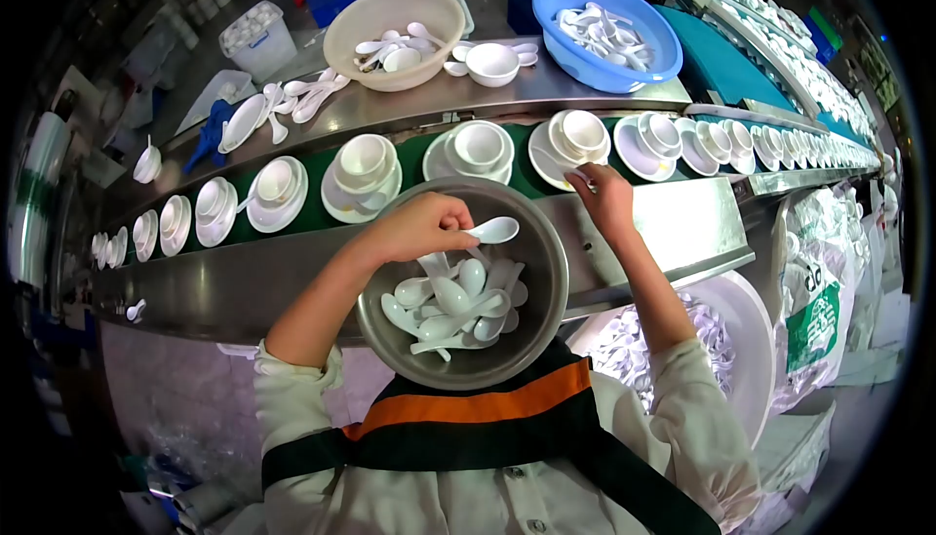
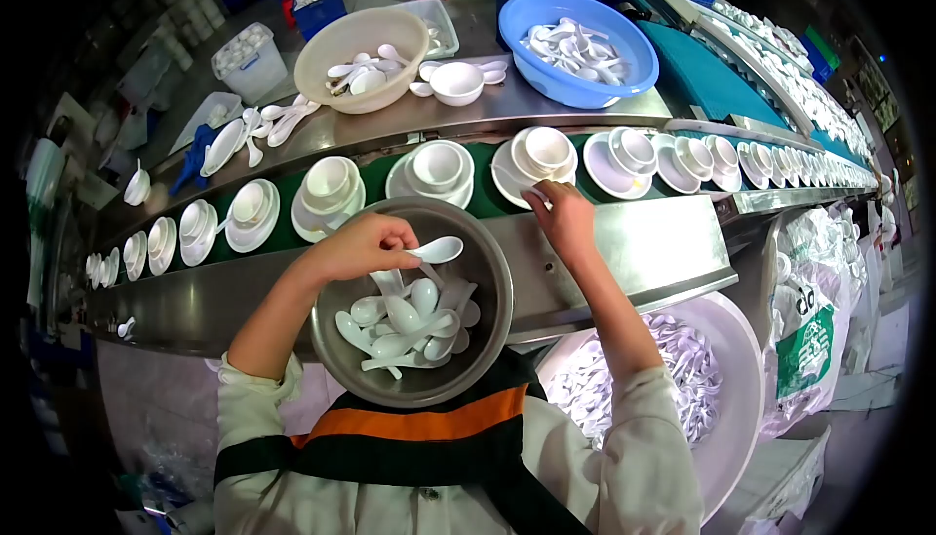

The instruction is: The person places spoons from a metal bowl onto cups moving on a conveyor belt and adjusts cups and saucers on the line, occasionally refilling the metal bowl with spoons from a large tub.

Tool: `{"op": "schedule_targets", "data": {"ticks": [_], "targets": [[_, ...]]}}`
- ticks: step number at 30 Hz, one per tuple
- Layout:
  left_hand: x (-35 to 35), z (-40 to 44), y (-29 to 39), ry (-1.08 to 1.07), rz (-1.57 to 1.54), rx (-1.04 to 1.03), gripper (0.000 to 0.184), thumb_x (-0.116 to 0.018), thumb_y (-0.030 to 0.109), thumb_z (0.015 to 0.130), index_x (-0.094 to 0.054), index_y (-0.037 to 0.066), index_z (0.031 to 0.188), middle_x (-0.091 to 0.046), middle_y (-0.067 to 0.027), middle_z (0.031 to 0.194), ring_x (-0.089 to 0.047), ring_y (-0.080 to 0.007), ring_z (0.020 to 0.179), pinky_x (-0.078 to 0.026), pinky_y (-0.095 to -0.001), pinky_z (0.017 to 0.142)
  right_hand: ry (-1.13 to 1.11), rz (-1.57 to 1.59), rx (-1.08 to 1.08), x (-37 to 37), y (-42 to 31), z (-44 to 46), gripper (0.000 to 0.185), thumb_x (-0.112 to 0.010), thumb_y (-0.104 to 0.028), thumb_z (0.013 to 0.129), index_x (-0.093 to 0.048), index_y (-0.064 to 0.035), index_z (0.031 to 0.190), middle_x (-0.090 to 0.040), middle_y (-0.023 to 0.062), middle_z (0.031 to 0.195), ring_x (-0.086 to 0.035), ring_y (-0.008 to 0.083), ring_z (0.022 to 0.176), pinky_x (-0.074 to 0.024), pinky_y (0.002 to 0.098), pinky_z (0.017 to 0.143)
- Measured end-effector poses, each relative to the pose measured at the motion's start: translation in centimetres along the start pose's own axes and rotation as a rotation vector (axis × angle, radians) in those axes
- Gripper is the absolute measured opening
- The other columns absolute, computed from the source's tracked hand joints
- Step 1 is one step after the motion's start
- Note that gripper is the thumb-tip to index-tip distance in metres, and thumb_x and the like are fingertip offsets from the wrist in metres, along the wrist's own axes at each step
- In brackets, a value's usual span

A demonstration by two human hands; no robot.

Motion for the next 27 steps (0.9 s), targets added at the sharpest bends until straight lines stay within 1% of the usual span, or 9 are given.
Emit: {"op": "schedule_targets", "data": {"ticks": [3, 6, 9, 13, 15, 17, 20, 24, 27], "targets": [[-0.2, 0.3, 1.1, 0.001, -0.046, -0.003, 0.020, -0.067, 0.020, 0.076, -0.059, 0.003, 0.083, -0.052, 0.0038, 0.063, -0.044, -0.0028, 0.058, -0.034, -0.0201, 0.051, -0.103, -0.269, 0.118, -3.8, 1.8, 0.2, 0.021, -0.062, -0.028, 0.078, -0.066, -0.0087, 0.086, -0.064, 0.0118, 0.084, -0.060, 0.0268, 0.076, -0.0473, 0.0361, 0.065], [0.6, 0.6, 2.2, 0.030, -0.022, -0.042, 0.019, -0.066, 0.019, 0.077, -0.059, 0.002, 0.083, -0.052, 0.0038, 0.064, -0.045, -0.0029, 0.059, -0.034, -0.0204, 0.051, -0.139, 0.012, 0.061, -2.5, -1.2, 0.5, 0.029, -0.059, -0.031, 0.081, -0.065, -0.0067, 0.094, -0.063, 0.0141, 0.089, -0.061, 0.0270, 0.082, -0.0479, 0.0334, 0.070], [1.2, 1.6, 3.5, 0.058, -0.071, -0.061, 0.020, -0.066, 0.018, 0.076, -0.058, 0.002, 0.084, -0.051, 0.0035, 0.062, -0.046, -0.0035, 0.057, -0.036, -0.0205, 0.050, -0.337, 0.918, -0.006, -0.2, -7.6, 0.2, 0.026, -0.057, -0.024, 0.086, -0.063, -0.0025, 0.098, -0.064, 0.0063, 0.091, -0.060, 0.0144, 0.076, -0.0477, 0.0270, 0.069], [0.7, 2.1, 4.3, 0.065, -0.153, -0.036, 0.026, -0.067, 0.019, 0.076, -0.056, 0.002, 0.092, -0.053, 0.0004, 0.066, -0.049, -0.0073, 0.062, -0.040, -0.0226, 0.055, -0.409, 0.734, 0.071, 0.2, -7.3, -0.5, 0.019, -0.059, -0.014, 0.084, -0.062, -0.0008, 0.098, -0.063, 0.0032, 0.090, -0.057, 0.0088, 0.073, -0.0473, 0.0232, 0.067], [3.7, 0.1, 4.7, 0.487, 0.069, -0.205, 0.038, -0.069, 0.020, 0.073, -0.052, 0.002, 0.102, -0.054, -0.0033, 0.074, -0.052, -0.0123, 0.070, -0.043, -0.0261, 0.063, -0.262, 0.891, -0.126, 0.1, -2.7, -0.2, 0.018, -0.062, -0.009, 0.081, -0.061, 0.0016, 0.096, -0.062, 0.0054, 0.084, -0.056, 0.0070, 0.070, -0.0467, 0.0206, 0.063], [2.7, -1.6, 3.2, 0.414, 0.276, -0.062, 0.048, -0.073, 0.022, 0.067, -0.049, 0.003, 0.105, -0.053, -0.0073, 0.082, -0.054, -0.0194, 0.077, -0.044, -0.0304, 0.068, -0.072, 0.657, -0.246, 1.0, 1.7, -0.3, 0.021, -0.064, -0.013, 0.080, -0.062, 0.0026, 0.094, -0.062, 0.0055, 0.073, -0.057, 0.0080, 0.062, -0.0470, 0.0206, 0.058], [-3.8, -2.7, 0.1, -0.044, 0.850, -0.080, 0.045, -0.072, 0.024, 0.061, -0.054, 0.002, 0.096, -0.053, -0.0139, 0.092, -0.050, -0.0297, 0.093, -0.039, -0.0379, 0.081, -0.071, 0.472, -0.330, -1.0, 6.9, -1.0, 0.025, -0.067, -0.014, 0.077, -0.062, 0.0043, 0.094, -0.064, 0.0092, 0.068, -0.060, 0.0096, 0.060, -0.0470, 0.0228, 0.053], [-5.5, -2.3, -2.3, -0.007, 0.859, -0.132, 0.040, -0.072, 0.021, 0.060, -0.058, 0.003, 0.093, -0.055, -0.0128, 0.092, -0.052, -0.0291, 0.091, -0.040, -0.0374, 0.079, -0.048, -0.069, -0.049, -2.6, 5.8, 0.0, 0.027, -0.066, -0.019, 0.072, -0.064, -0.0043, 0.095, -0.062, 0.0160, 0.090, -0.061, 0.0312, 0.075, -0.0478, 0.0368, 0.065], [-4.7, -2.3, -2.0, -0.130, 0.598, -0.007, 0.032, -0.072, 0.019, 0.060, -0.060, 0.004, 0.086, -0.060, -0.0115, 0.087, -0.057, -0.0290, 0.084, -0.043, -0.0374, 0.073, -0.209, -0.309, -0.030, -2.8, 2.2, 0.4, 0.029, -0.065, -0.021, 0.074, -0.063, -0.0055, 0.098, -0.062, 0.0135, 0.094, -0.062, 0.0283, 0.080, -0.0482, 0.0365, 0.065]]}}
Point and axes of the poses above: each hand's wrist, its own z-axis towards the middle knuckle, its own x-axis out of the back of the hand, y = z × x, the point moved 10 cm from there along z, towards the middle knuckle
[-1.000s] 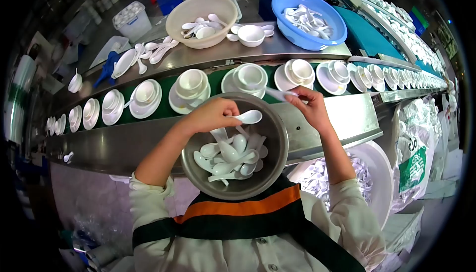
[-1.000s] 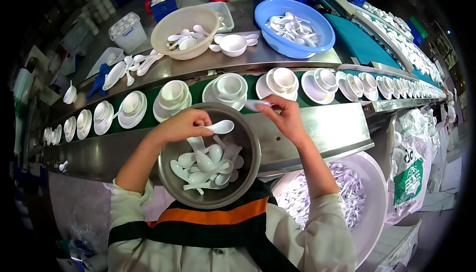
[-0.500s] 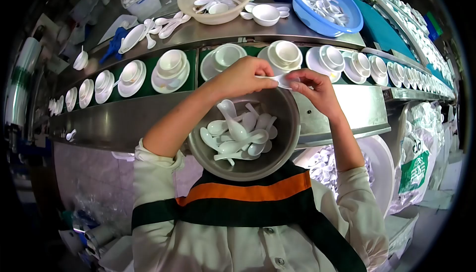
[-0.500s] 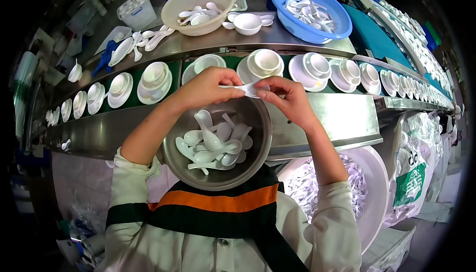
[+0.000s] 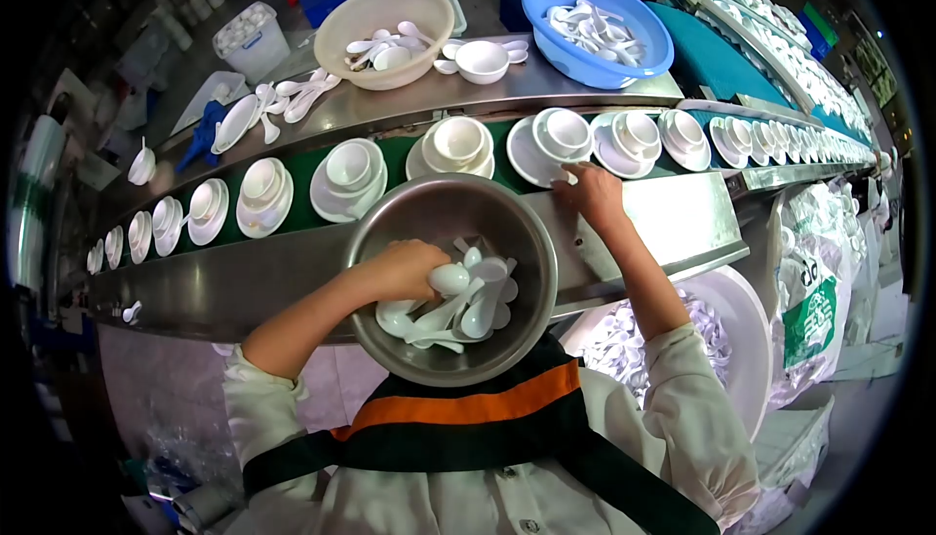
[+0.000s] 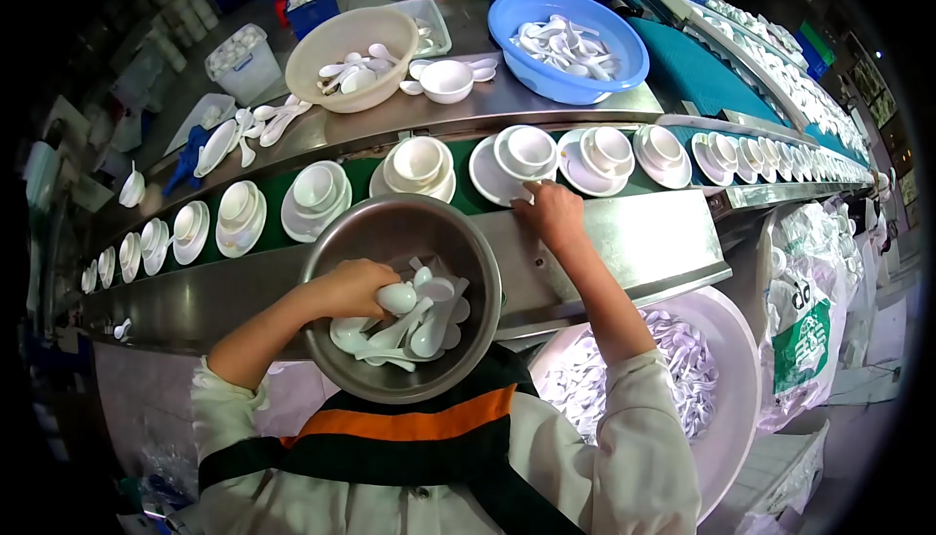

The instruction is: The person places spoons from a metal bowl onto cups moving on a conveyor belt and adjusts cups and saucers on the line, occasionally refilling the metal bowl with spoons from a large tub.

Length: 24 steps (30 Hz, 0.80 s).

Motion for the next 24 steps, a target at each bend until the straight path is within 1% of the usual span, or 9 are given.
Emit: {"op": "schedule_targets", "data": {"ticks": [2, 4, 6, 10, 12, 15, 19, 22, 24], "targets": [[1.8, -0.8, 0.4, 0.058, -0.233, -0.056, 0.024, -0.070, 0.019, 0.059, -0.061, 0.004, 0.077, -0.062, -0.0147, 0.078, -0.060, -0.0308, 0.075, -0.046, -0.0397, 0.067, 0.004, 0.165, 0.066, 2.1, -2.0, -0.4, 0.030, -0.065, -0.021, 0.074, -0.062, -0.0061, 0.100, -0.063, 0.0124, 0.094, -0.062, 0.0256, 0.079, -0.0484, 0.0345, 0.065], [3.9, -1.4, 0.2, 0.098, -0.346, -0.051, 0.024, -0.067, 0.017, 0.064, -0.062, 0.001, 0.081, -0.062, -0.0151, 0.073, -0.061, -0.0270, 0.068, -0.046, -0.0356, 0.062, -0.006, 0.330, 0.129, 4.3, -4.4, -1.5, 0.032, -0.066, -0.022, 0.075, -0.062, -0.0068, 0.103, -0.063, 0.0113, 0.095, -0.063, 0.0228, 0.078, -0.0486, 0.0324, 0.064], [6.2, -1.5, 0.1, 0.192, -0.525, -0.023, 0.022, -0.068, 0.014, 0.069, -0.060, 0.001, 0.084, -0.060, -0.0056, 0.070, -0.054, -0.0101, 0.064, -0.045, -0.0266, 0.061, -0.171, 0.960, 0.108, 5.5, -7.3, -2.6, 0.034, -0.066, -0.022, 0.077, -0.060, -0.0074, 0.107, -0.064, 0.0077, 0.092, -0.061, 0.0161, 0.073, -0.0477, 0.0272, 0.063], [7.1, -0.3, 2.4, 0.159, -0.461, -0.119, 0.024, -0.067, 0.017, 0.072, -0.060, 0.001, 0.088, -0.061, -0.0052, 0.073, -0.055, -0.0101, 0.067, -0.046, -0.0270, 0.063, -0.183, 0.977, 0.319, 8.8, -12.5, -3.4, 0.029, -0.061, -0.015, 0.082, -0.059, -0.0047, 0.109, -0.062, 0.0026, 0.091, -0.057, 0.0079, 0.072, -0.0458, 0.0197, 0.056], [6.6, 0.0, 4.1, 0.081, -0.411, -0.162, 0.027, -0.066, 0.021, 0.073, -0.060, 0.001, 0.090, -0.061, -0.0066, 0.074, -0.055, -0.0119, 0.067, -0.045, -0.0278, 0.065, -0.459, 1.133, 0.141, 5.7, -11.8, -3.4, 0.028, -0.062, -0.014, 0.082, -0.058, -0.0059, 0.109, -0.062, 0.0044, 0.085, -0.056, 0.0071, 0.064, -0.0478, 0.0213, 0.057], [6.2, -0.3, 2.9, 0.055, -0.502, -0.109, 0.027, -0.068, 0.022, 0.073, -0.060, 0.002, 0.089, -0.061, -0.0044, 0.076, -0.055, -0.0102, 0.068, -0.045, -0.0271, 0.065, -0.214, 1.235, 0.059, 5.2, -7.9, -2.3, 0.020, -0.057, -0.008, 0.084, -0.059, -0.0016, 0.102, -0.061, 0.0046, 0.086, -0.057, 0.0082, 0.065, -0.0476, 0.0187, 0.052], [5.5, -1.0, -1.0, 0.139, -0.754, 0.023, 0.026, -0.069, 0.025, 0.073, -0.060, 0.004, 0.086, -0.060, -0.0018, 0.074, -0.055, -0.0071, 0.067, -0.045, -0.0243, 0.059, -0.017, 0.962, -0.214, 1.0, 1.7, -0.8, 0.018, -0.054, 0.002, 0.078, -0.057, 0.0021, 0.096, -0.062, 0.0100, 0.077, -0.062, 0.0130, 0.059, -0.0533, 0.0257, 0.052], [6.2, -0.6, -1.6, 0.319, -0.988, 0.040, 0.027, -0.069, 0.027, 0.074, -0.060, 0.004, 0.085, -0.059, -0.0005, 0.072, -0.055, -0.0059, 0.063, -0.044, -0.0216, 0.052, -0.066, 0.674, -0.421, -2.2, 4.8, -0.2, 0.012, -0.056, -0.004, 0.076, -0.058, 0.0028, 0.086, -0.063, 0.0119, 0.070, -0.063, 0.0168, 0.054, -0.0523, 0.0261, 0.049], [7.0, 0.0, -2.3, 0.390, -1.009, 0.112, 0.027, -0.068, 0.026, 0.076, -0.059, 0.003, 0.086, -0.058, 0.0003, 0.073, -0.054, -0.0061, 0.062, -0.043, -0.0223, 0.051, 0.003, 0.405, -0.273, -2.7, 4.2, 1.2, 0.022, -0.062, -0.021, 0.075, -0.060, -0.0002, 0.080, -0.062, 0.0126, 0.064, -0.062, 0.0207, 0.053, -0.0490, 0.0325, 0.051]]}}
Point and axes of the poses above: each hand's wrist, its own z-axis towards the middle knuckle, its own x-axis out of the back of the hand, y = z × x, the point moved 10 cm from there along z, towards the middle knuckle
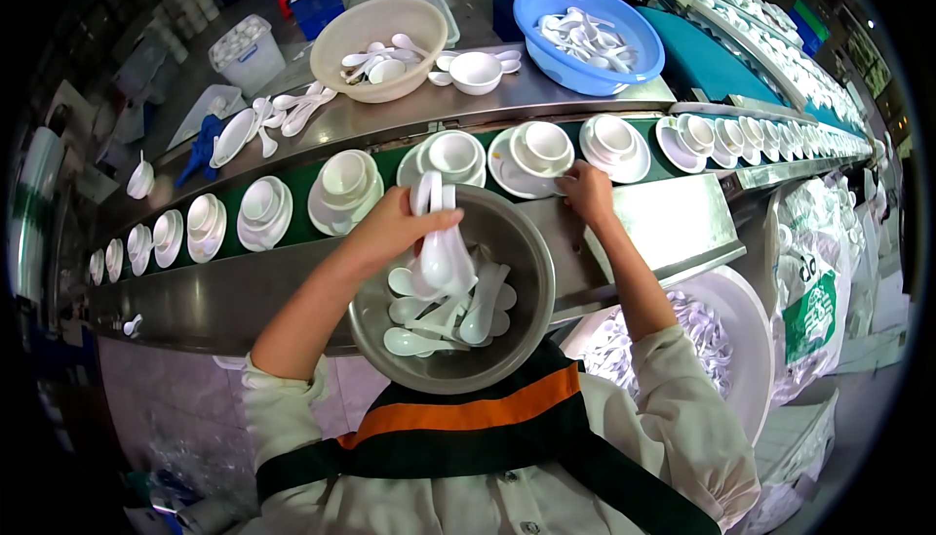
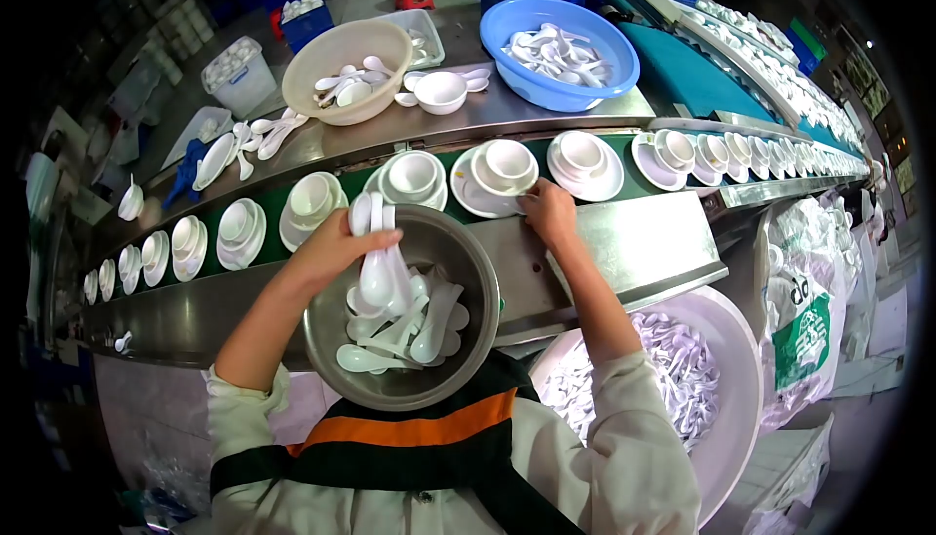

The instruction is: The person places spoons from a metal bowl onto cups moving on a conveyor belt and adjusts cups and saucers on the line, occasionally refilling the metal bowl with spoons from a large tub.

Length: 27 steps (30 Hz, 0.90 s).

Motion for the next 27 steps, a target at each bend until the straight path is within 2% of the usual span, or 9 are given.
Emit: {"op": "schedule_targets", "data": {"ticks": [4, 6, 9, 13, 16, 20, 21, 24, 27], "targets": [[-1.0, 1.9, 2.2, 0.099, -0.271, -0.112, 0.022, -0.066, 0.025, 0.078, -0.059, 0.006, 0.086, -0.058, 0.0002, 0.073, -0.053, -0.0067, 0.063, -0.043, -0.0219, 0.057, 0.048, -0.203, 0.148, -1.9, -4.3, 0.1, 0.036, -0.064, -0.038, 0.074, -0.062, -0.0036, 0.083, -0.062, 0.0173, 0.070, -0.060, 0.0325, 0.072, -0.0465, 0.0401, 0.063], [-0.6, 3.0, 2.7, 0.121, -0.279, -0.153, 0.023, -0.066, 0.024, 0.079, -0.059, 0.006, 0.090, -0.060, -0.0009, 0.076, -0.056, -0.0084, 0.065, -0.046, -0.0227, 0.057, 0.035, -0.307, 0.217, -1.3, -6.5, -0.6, 0.038, -0.059, -0.040, 0.080, -0.062, -0.0039, 0.091, -0.064, 0.0134, 0.072, -0.062, 0.0260, 0.065, -0.0476, 0.0351, 0.060], [-0.2, 4.6, 1.9, 0.147, -0.409, -0.066, 0.024, -0.066, 0.022, 0.079, -0.058, 0.006, 0.095, -0.061, -0.0030, 0.088, -0.060, -0.0120, 0.078, -0.050, -0.0274, 0.067, -0.283, 0.641, 0.195, 0.1, -10.9, -2.8, 0.039, -0.052, -0.037, 0.087, -0.059, -0.0021, 0.105, -0.063, 0.0061, 0.081, -0.060, 0.0127, 0.068, -0.0478, 0.0244, 0.059], [-1.4, 6.2, 2.2, 0.095, -0.420, -0.072, 0.024, -0.064, 0.021, 0.080, -0.057, 0.005, 0.097, -0.062, -0.0051, 0.090, -0.061, -0.0138, 0.078, -0.051, -0.0288, 0.067, -0.449, 0.832, 0.346, 0.8, -13.2, -4.7, 0.029, -0.055, -0.025, 0.087, -0.060, -0.0030, 0.104, -0.061, 0.0035, 0.082, -0.056, 0.0089, 0.068, -0.0492, 0.0236, 0.054], [-2.2, 6.4, 2.2, 0.024, -0.421, -0.065, 0.023, -0.063, 0.019, 0.081, -0.057, 0.004, 0.098, -0.062, -0.0065, 0.091, -0.061, -0.0155, 0.081, -0.051, -0.0297, 0.069, -0.167, 0.692, 0.111, 2.5, -7.8, -2.2, 0.021, -0.056, -0.018, 0.085, -0.062, -0.0022, 0.097, -0.060, 0.0058, 0.075, -0.057, 0.0088, 0.062, -0.0463, 0.0248, 0.044], [-1.0, 5.6, 1.5, 0.200, -0.403, -0.044, 0.019, -0.060, 0.020, 0.082, -0.060, 0.004, 0.092, -0.063, -0.0061, 0.084, -0.061, -0.0146, 0.074, -0.050, -0.0293, 0.064, 0.346, 0.207, 0.163, 6.5, -1.3, 1.3, 0.018, -0.055, -0.011, 0.079, -0.057, -0.0013, 0.094, -0.058, 0.0189, 0.080, -0.060, 0.0273, 0.061, -0.0476, 0.0366, 0.053], [-1.0, 6.1, 1.4, 0.162, -0.366, -0.070, 0.018, -0.061, 0.021, 0.082, -0.061, 0.005, 0.089, -0.063, -0.0054, 0.084, -0.061, -0.0137, 0.073, -0.050, -0.0286, 0.063, 0.358, 0.061, 0.176, 4.9, 0.8, 2.4, 0.019, -0.055, -0.012, 0.077, -0.055, -0.0029, 0.095, -0.058, 0.0205, 0.086, -0.058, 0.0355, 0.066, -0.0463, 0.0433, 0.062], [-1.9, 6.3, 2.2, 0.120, -0.355, -0.090, 0.018, -0.062, 0.023, 0.082, -0.064, 0.005, 0.083, -0.063, -0.0036, 0.082, -0.059, -0.0115, 0.070, -0.048, -0.0265, 0.060, 0.003, -0.273, 0.130, -1.0, 0.5, 2.8, 0.024, -0.059, -0.023, 0.076, -0.061, -0.0032, 0.088, -0.062, 0.0170, 0.080, -0.059, 0.0344, 0.074, -0.0463, 0.0421, 0.068], [-1.9, 6.3, 2.9, 0.164, -0.393, -0.095, 0.021, -0.062, 0.024, 0.082, -0.063, 0.004, 0.087, -0.063, -0.0046, 0.083, -0.060, -0.0116, 0.071, -0.049, -0.0264, 0.062, -0.042, -0.201, 0.191, -1.5, -1.7, 1.6, 0.027, -0.059, -0.031, 0.077, -0.065, -0.0107, 0.095, -0.063, 0.0171, 0.083, -0.060, 0.0336, 0.077, -0.0485, 0.0412, 0.069]]}}
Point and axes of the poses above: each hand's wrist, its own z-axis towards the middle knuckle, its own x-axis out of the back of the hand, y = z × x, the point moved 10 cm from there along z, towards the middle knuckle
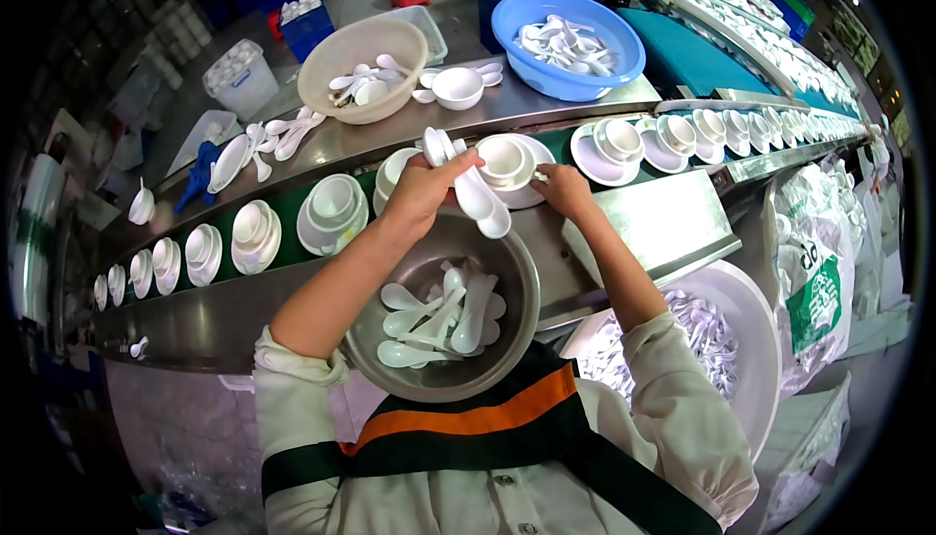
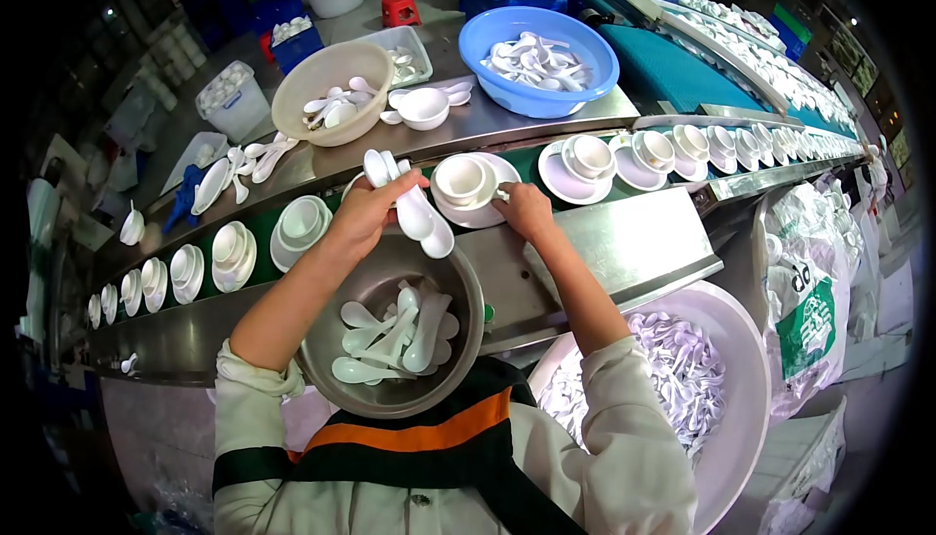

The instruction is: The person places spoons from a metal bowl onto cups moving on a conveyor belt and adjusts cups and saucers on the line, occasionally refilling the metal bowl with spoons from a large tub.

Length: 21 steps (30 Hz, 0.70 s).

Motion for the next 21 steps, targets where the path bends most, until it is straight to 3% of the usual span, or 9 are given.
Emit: {"op": "schedule_targets", "data": {"ticks": [3, 5, 7, 8, 11, 13, 15, 18, 21], "targets": [[0.3, 1.2, 0.1, -0.019, 0.001, -0.015, 0.021, -0.061, 0.025, 0.083, -0.059, 0.007, 0.093, -0.062, -0.0038, 0.088, -0.060, -0.0116, 0.079, -0.049, -0.0276, 0.066, 0.116, 0.243, 0.031, 4.1, -2.9, -1.0, 0.029, -0.057, -0.032, 0.082, -0.064, -0.0100, 0.099, -0.063, 0.0169, 0.082, -0.062, 0.0296, 0.074, -0.0495, 0.0378, 0.068], [0.2, 1.6, 0.3, 0.041, -0.011, -0.014, 0.022, -0.059, 0.025, 0.084, -0.059, 0.006, 0.096, -0.063, -0.0042, 0.089, -0.059, -0.0122, 0.083, -0.047, -0.0282, 0.070, -0.178, 0.918, 0.033, 4.5, -6.4, -2.6, 0.036, -0.051, -0.033, 0.089, -0.060, -0.0017, 0.105, -0.063, 0.0059, 0.085, -0.059, 0.0120, 0.071, -0.0496, 0.0250, 0.060], [-0.7, 2.4, -0.2, -0.005, -0.061, -0.019, 0.022, -0.059, 0.024, 0.084, -0.059, 0.006, 0.097, -0.063, -0.0042, 0.090, -0.059, -0.0123, 0.085, -0.046, -0.0280, 0.072, -0.346, 1.059, 0.034, 5.0, -9.2, -4.5, 0.033, -0.052, -0.028, 0.089, -0.059, -0.0005, 0.106, -0.060, 0.0023, 0.085, -0.057, 0.0083, 0.071, -0.0492, 0.0220, 0.059], [-1.1, 2.5, -0.4, -0.014, -0.059, -0.018, 0.022, -0.059, 0.024, 0.084, -0.059, 0.006, 0.097, -0.063, -0.0042, 0.090, -0.059, -0.0123, 0.085, -0.046, -0.0280, 0.072, -0.332, 1.048, 0.003, 4.4, -9.0, -4.7, 0.025, -0.055, -0.020, 0.087, -0.060, -0.0004, 0.102, -0.060, 0.0029, 0.080, -0.055, 0.0070, 0.066, -0.0495, 0.0219, 0.056], [-1.5, 2.8, -0.8, -0.008, -0.021, -0.012, 0.022, -0.059, 0.024, 0.084, -0.059, 0.006, 0.097, -0.063, -0.0046, 0.090, -0.058, -0.0125, 0.085, -0.046, -0.0274, 0.071, -0.221, 0.974, -0.053, 3.8, -5.6, -4.0, 0.021, -0.057, -0.015, 0.085, -0.060, 0.0013, 0.098, -0.060, 0.0034, 0.080, -0.055, 0.0073, 0.062, -0.0477, 0.0208, 0.053], [-0.3, 3.0, -1.3, 0.031, -0.017, -0.021, 0.023, -0.061, 0.024, 0.083, -0.060, 0.003, 0.093, -0.064, -0.0073, 0.084, -0.061, -0.0142, 0.076, -0.049, -0.0274, 0.066, 0.044, 0.730, -0.077, 4.8, -1.6, -3.4, 0.018, -0.055, -0.010, 0.083, -0.061, 0.0045, 0.091, -0.061, 0.0081, 0.069, -0.059, 0.0106, 0.056, -0.0502, 0.0239, 0.049], [0.0, 3.2, -1.5, 0.026, -0.043, -0.045, 0.024, -0.060, 0.025, 0.083, -0.060, 0.003, 0.093, -0.063, -0.0076, 0.084, -0.061, -0.0148, 0.076, -0.049, -0.0276, 0.066, 0.036, 0.488, -0.132, 3.3, 2.2, -2.8, 0.019, -0.054, -0.011, 0.083, -0.061, 0.0055, 0.090, -0.063, 0.0122, 0.070, -0.062, 0.0145, 0.057, -0.0510, 0.0259, 0.049], [-0.4, 3.0, -1.4, 0.021, -0.039, -0.001, 0.027, -0.059, 0.027, 0.084, -0.059, 0.002, 0.094, -0.063, -0.0084, 0.085, -0.061, -0.0154, 0.076, -0.049, -0.0284, 0.066, 0.001, 0.570, -0.323, 1.4, 4.9, -3.1, 0.023, -0.054, -0.015, 0.085, -0.061, 0.0061, 0.092, -0.063, 0.0144, 0.073, -0.063, 0.0156, 0.061, -0.0518, 0.0279, 0.051], [-1.4, 3.1, -1.1, -0.017, 0.002, -0.012, 0.026, -0.057, 0.028, 0.085, -0.059, 0.004, 0.096, -0.063, -0.0072, 0.087, -0.059, -0.0137, 0.081, -0.047, -0.0275, 0.069, -0.001, 0.671, -0.207, 3.8, -0.1, -3.9, 0.029, -0.055, -0.021, 0.087, -0.059, 0.0055, 0.098, -0.063, 0.0137, 0.080, -0.063, 0.0146, 0.066, -0.0526, 0.0274, 0.055]]}}
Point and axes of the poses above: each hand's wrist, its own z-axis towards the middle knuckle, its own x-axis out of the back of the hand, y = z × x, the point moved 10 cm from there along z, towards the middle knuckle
